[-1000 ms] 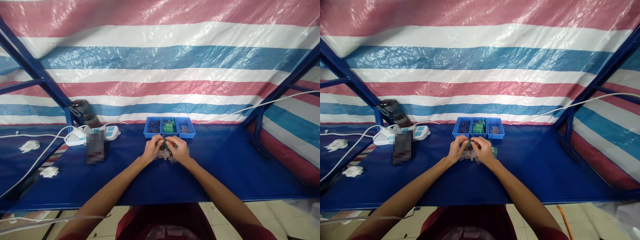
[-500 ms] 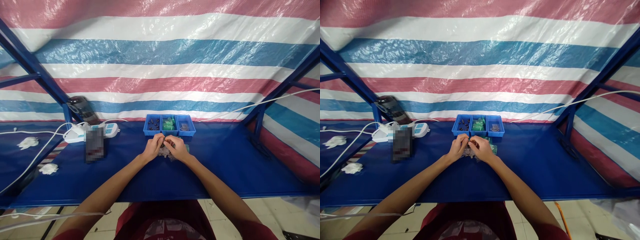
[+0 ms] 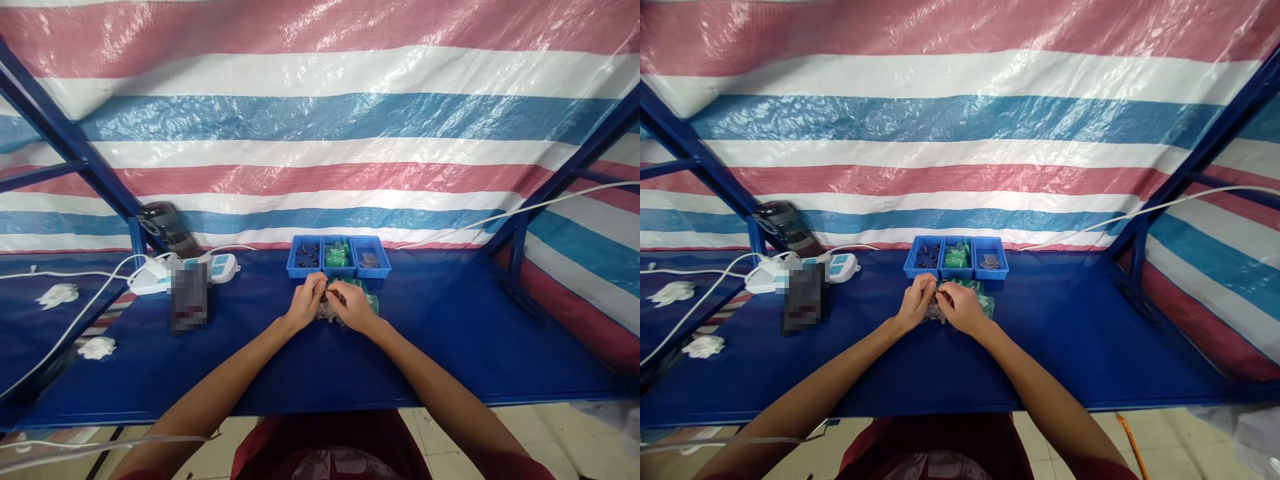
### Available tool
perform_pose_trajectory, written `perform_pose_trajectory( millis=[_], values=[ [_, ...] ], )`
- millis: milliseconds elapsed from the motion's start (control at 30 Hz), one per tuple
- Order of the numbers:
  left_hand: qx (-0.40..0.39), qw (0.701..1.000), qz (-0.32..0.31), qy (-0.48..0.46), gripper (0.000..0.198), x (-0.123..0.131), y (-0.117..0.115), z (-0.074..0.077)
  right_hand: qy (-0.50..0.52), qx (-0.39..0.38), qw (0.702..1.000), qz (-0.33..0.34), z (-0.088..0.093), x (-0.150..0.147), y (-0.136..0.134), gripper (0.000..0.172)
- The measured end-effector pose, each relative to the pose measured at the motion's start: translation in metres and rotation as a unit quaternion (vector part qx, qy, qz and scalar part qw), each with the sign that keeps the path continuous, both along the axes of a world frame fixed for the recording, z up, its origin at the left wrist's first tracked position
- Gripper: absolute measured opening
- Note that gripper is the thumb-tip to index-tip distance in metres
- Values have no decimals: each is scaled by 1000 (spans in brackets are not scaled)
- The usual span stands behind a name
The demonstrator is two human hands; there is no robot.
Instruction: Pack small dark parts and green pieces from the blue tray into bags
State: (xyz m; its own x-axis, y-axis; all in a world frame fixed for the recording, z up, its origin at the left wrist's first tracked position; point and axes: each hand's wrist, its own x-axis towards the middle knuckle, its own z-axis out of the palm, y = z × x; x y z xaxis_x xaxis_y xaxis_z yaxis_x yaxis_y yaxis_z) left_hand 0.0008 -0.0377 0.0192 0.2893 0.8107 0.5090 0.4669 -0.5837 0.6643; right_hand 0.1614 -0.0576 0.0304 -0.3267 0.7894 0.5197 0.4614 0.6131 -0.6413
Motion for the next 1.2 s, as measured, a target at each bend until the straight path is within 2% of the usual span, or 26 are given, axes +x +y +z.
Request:
perform_pose_trajectory(
  millis=[100,167,267,367,600,1033,1200],
  values=[
    [7,1000,-1,-4,26,1,-1,2,42,-12,999,-20,1,0,0,19],
    [11,1000,-8,-7,28,1,-2,4,81,-47,995,-31,3,1,1,22],
    [14,1000,-19,-10,31,2,-2,8,135,-105,985,-25,5,3,2,25],
    [25,1000,-12,-6,32,2,-1,11,161,-122,979,-13,6,4,2,26],
    [58,998,6,0,29,2,2,11,135,-110,984,-20,6,3,3,27],
    [-41,996,1,-74,26,3,0,17,81,-76,993,-47,7,4,3,29],
    [-57,991,29,-116,30,-3,4,23,68,-77,993,-52,3,3,5,28]
  ],
)
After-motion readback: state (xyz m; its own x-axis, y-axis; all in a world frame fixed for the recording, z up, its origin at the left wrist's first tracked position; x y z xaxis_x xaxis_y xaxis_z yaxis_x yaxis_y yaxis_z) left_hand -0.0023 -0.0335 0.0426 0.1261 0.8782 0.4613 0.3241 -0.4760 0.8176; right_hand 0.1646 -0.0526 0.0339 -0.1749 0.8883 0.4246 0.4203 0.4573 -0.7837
